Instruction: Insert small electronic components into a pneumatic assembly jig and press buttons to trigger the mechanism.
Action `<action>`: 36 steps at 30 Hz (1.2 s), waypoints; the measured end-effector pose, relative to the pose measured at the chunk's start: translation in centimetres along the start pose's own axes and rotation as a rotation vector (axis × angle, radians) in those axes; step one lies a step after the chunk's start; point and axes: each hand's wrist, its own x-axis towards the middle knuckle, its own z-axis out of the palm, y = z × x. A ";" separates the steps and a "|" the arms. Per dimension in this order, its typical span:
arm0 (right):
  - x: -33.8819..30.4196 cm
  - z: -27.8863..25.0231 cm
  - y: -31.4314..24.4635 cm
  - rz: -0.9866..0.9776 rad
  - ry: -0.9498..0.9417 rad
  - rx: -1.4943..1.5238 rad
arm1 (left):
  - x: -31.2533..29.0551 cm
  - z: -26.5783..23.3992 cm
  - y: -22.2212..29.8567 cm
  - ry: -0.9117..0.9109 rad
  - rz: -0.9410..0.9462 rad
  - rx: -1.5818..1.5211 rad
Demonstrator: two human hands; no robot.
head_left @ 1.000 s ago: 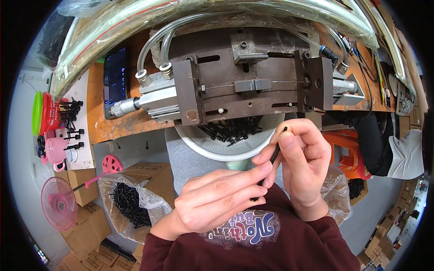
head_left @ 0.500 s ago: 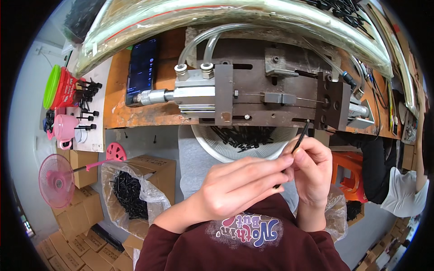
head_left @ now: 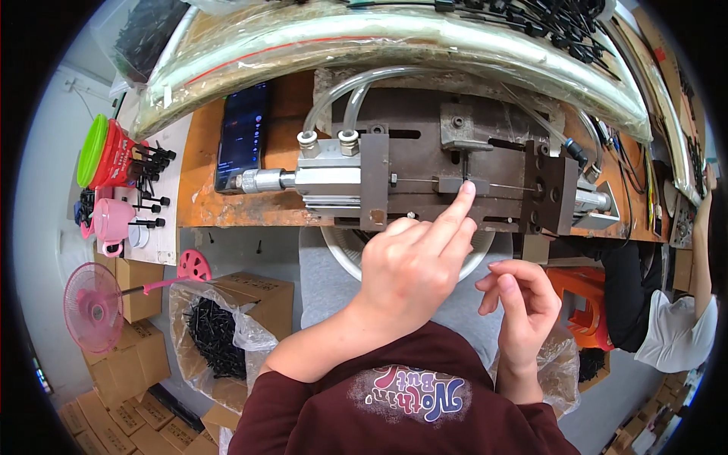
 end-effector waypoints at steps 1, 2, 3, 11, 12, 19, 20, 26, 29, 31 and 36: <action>0.0 0.0 -0.1 -0.021 0.005 -0.014 | 0.0 0.0 0.0 -0.009 -0.010 0.017; 0.1 0.1 -0.3 -0.042 0.009 -0.028 | 0.0 0.0 0.2 -0.018 -0.021 0.035; 0.1 0.2 -0.5 -0.063 0.013 -0.042 | -0.1 0.0 0.3 -0.027 -0.032 0.052; -0.3 0.9 -1.4 -0.159 -0.078 -0.020 | -0.3 -0.1 0.1 -0.033 -0.026 0.061; -0.4 0.9 -1.1 -0.158 -0.086 -0.028 | -0.3 0.0 0.1 -0.023 -0.022 0.046; -1.4 1.7 0.6 -0.424 0.034 -0.169 | -0.8 -0.1 -0.3 0.024 0.006 -0.052; -1.3 2.0 0.7 -0.628 0.069 -0.217 | -0.9 -0.3 -0.3 0.027 0.008 -0.075; -5.2 6.0 -5.6 -1.198 -0.161 0.497 | -4.4 -0.9 0.9 -0.219 0.056 -0.323; -5.8 7.5 -6.7 -1.136 -0.597 0.567 | -7.8 1.9 -0.7 -0.250 -0.088 -0.349; -5.6 8.5 -6.6 -1.119 -0.710 0.558 | -9.6 3.0 -2.1 -0.255 -0.219 -0.259; -5.4 9.0 -6.4 -1.130 -0.769 0.388 | -15.2 6.5 -5.0 -0.527 -0.159 0.009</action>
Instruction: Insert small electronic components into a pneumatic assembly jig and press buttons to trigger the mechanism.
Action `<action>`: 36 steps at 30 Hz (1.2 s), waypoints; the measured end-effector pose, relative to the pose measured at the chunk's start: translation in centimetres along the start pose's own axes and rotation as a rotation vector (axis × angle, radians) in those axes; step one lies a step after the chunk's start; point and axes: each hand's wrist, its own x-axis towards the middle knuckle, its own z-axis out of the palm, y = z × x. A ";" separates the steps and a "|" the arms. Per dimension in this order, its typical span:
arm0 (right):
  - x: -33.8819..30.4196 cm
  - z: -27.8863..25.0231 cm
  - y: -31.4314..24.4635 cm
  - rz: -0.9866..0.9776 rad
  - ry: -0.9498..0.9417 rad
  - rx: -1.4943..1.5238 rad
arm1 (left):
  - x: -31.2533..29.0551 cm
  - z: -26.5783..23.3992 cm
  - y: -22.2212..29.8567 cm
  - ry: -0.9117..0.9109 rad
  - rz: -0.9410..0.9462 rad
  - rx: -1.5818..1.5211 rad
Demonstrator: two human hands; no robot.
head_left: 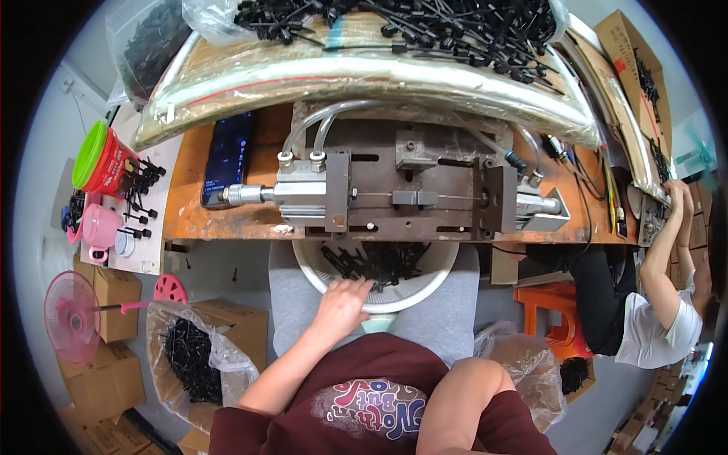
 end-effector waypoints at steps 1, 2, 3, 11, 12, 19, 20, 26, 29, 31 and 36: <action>-0.1 -0.1 0.0 0.017 -0.029 -0.042 | -0.4 1.2 -0.4 -0.087 -0.004 -0.020; -0.2 -0.3 0.0 0.043 -0.064 -0.104 | -0.6 2.7 -0.9 -0.145 0.014 0.010; -0.3 -0.9 -0.1 0.069 -0.092 -0.201 | -0.8 3.8 -1.4 -0.213 0.030 0.047; -0.9 -7.7 -0.1 0.283 -0.149 -1.186 | -0.7 4.3 0.5 -0.031 0.209 -0.144; -0.6 -9.2 1.0 0.291 -0.118 -1.247 | -0.7 2.8 1.1 0.010 0.187 -0.183; 4.7 -19.0 8.8 0.437 0.026 -1.369 | -1.4 -11.8 -2.1 0.941 0.099 -0.189; 5.7 -20.2 9.9 0.474 0.012 -1.389 | -1.0 -13.2 -3.6 1.015 0.045 -0.119; 11.0 -23.0 15.7 0.696 -0.294 -1.632 | -0.1 -18.3 -11.8 0.919 -0.195 -0.046; 13.2 -22.7 18.1 0.861 -0.499 -1.716 | 0.8 -19.5 -13.9 0.731 -0.129 0.141; 14.0 -23.3 19.6 0.937 -0.600 -1.743 | 1.2 -20.4 -15.5 0.721 -0.191 0.184; 14.4 -24.4 20.3 1.094 -0.762 -1.731 | 4.0 -19.7 -16.8 1.004 -0.166 -0.104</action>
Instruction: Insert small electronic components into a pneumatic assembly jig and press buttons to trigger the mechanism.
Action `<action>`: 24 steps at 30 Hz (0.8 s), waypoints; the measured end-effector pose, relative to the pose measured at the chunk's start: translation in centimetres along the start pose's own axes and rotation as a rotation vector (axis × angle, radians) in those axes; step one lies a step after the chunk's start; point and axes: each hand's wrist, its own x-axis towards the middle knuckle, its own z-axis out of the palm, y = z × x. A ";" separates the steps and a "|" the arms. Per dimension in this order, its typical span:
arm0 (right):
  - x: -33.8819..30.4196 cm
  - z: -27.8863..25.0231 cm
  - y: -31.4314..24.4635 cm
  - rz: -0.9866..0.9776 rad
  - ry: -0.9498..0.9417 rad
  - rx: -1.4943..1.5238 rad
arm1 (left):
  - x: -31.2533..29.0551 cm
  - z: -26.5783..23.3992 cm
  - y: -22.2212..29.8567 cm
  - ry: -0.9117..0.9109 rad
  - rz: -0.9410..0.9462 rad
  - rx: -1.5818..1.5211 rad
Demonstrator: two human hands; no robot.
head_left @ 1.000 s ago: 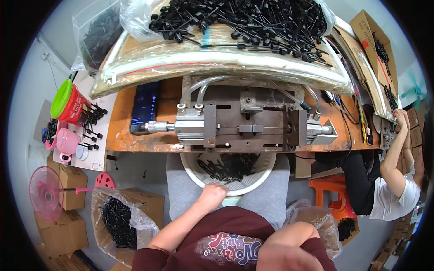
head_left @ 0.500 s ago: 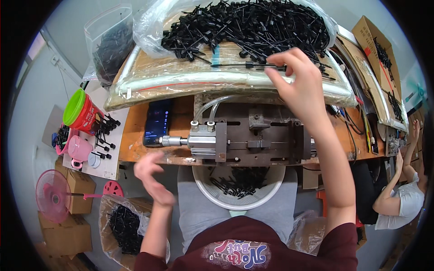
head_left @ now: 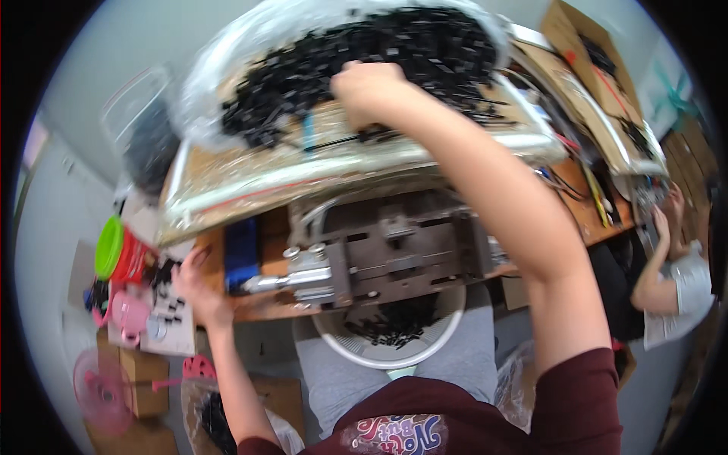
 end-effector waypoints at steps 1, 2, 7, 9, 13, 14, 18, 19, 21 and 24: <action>0.1 -0.4 -0.3 -0.019 -0.037 0.029 | -0.3 -0.6 1.6 0.037 0.022 -0.128; 0.9 0.0 -0.8 -0.029 -0.058 0.082 | -0.8 -1.4 2.8 0.050 0.060 -0.081; 3.1 0.8 -3.5 -0.097 0.048 0.160 | -2.8 -4.7 10.2 0.024 0.159 0.048; 2.9 3.2 -1.3 -0.023 0.055 0.169 | -3.6 -2.0 9.6 -0.018 0.125 -0.245; 4.2 4.5 -1.9 -0.097 0.182 0.177 | -4.6 -1.3 15.0 0.053 0.193 -0.338; 4.7 4.9 -1.7 -0.098 0.180 0.169 | -4.4 -1.1 16.1 0.029 0.271 -0.294; 4.4 4.9 -1.2 -0.129 0.270 0.173 | -5.1 -0.5 17.1 -0.053 0.347 -0.491; 3.4 3.5 -2.2 -0.154 0.289 0.222 | -5.4 -1.5 14.3 -0.054 0.282 -0.435; -0.1 0.9 -1.0 -0.191 0.324 0.220 | -7.0 -0.8 13.3 0.057 0.179 -0.392; -0.2 0.7 -0.5 -0.176 0.401 0.227 | -7.4 -0.3 16.9 0.115 0.092 -0.287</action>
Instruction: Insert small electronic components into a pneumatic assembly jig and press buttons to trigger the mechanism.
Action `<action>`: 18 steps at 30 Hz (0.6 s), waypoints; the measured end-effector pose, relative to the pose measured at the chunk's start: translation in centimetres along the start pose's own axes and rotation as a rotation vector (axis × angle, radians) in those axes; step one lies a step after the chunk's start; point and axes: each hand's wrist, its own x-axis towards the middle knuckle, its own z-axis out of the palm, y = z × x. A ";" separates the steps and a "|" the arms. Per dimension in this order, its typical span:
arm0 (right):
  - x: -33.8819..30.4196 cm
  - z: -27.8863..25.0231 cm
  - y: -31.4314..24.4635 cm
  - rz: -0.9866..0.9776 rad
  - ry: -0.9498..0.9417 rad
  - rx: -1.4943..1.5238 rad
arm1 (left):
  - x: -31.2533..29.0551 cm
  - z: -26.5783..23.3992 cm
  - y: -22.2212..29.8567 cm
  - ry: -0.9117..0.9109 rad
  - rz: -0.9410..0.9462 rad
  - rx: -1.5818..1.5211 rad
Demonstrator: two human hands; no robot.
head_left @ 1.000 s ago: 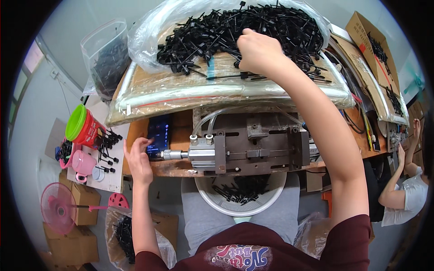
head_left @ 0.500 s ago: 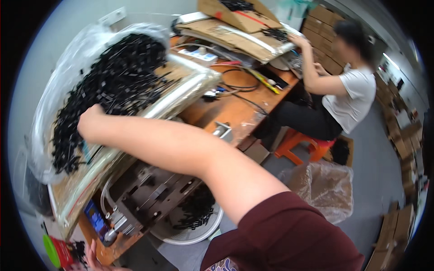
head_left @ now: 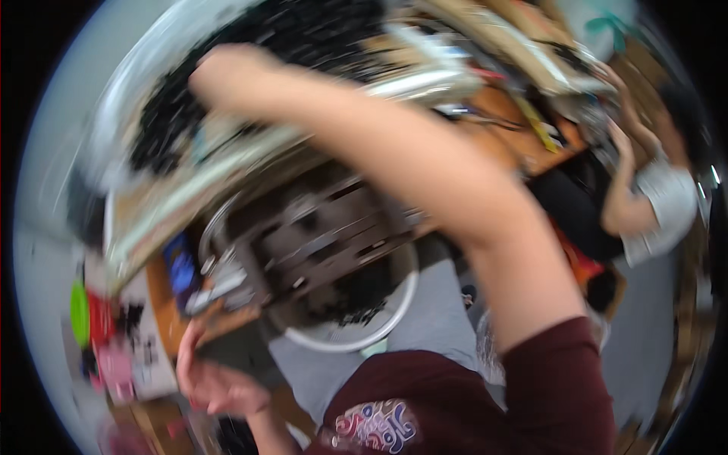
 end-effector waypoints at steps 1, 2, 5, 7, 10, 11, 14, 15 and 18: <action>-0.3 -0.6 0.3 -0.002 -0.034 0.011 | -0.6 0.3 -0.3 0.028 0.043 -0.082; -0.2 0.9 1.9 -0.058 0.203 0.022 | -1.2 0.7 -0.5 -0.007 0.064 -0.107; -1.6 0.6 3.9 -0.026 0.408 0.220 | -2.0 0.6 0.2 -0.204 0.164 -0.079; -2.3 -1.8 1.8 0.173 0.282 0.399 | -2.3 0.2 1.0 -0.289 0.202 -0.022; -2.9 -2.8 0.9 0.316 0.241 0.697 | -2.2 1.0 2.1 -0.303 0.162 -0.104; -3.1 -2.2 1.3 0.257 0.285 0.896 | -2.1 1.2 2.3 -0.341 0.155 -0.111; -2.6 -2.8 1.4 0.520 0.186 1.068 | -1.9 2.1 3.3 -0.443 0.159 -0.119; -2.9 -3.3 1.2 0.575 0.164 1.121 | -1.8 2.4 3.5 -0.440 0.158 -0.122; -3.2 -2.7 2.7 0.610 0.237 1.246 | -1.5 3.3 3.8 -0.420 0.168 -0.155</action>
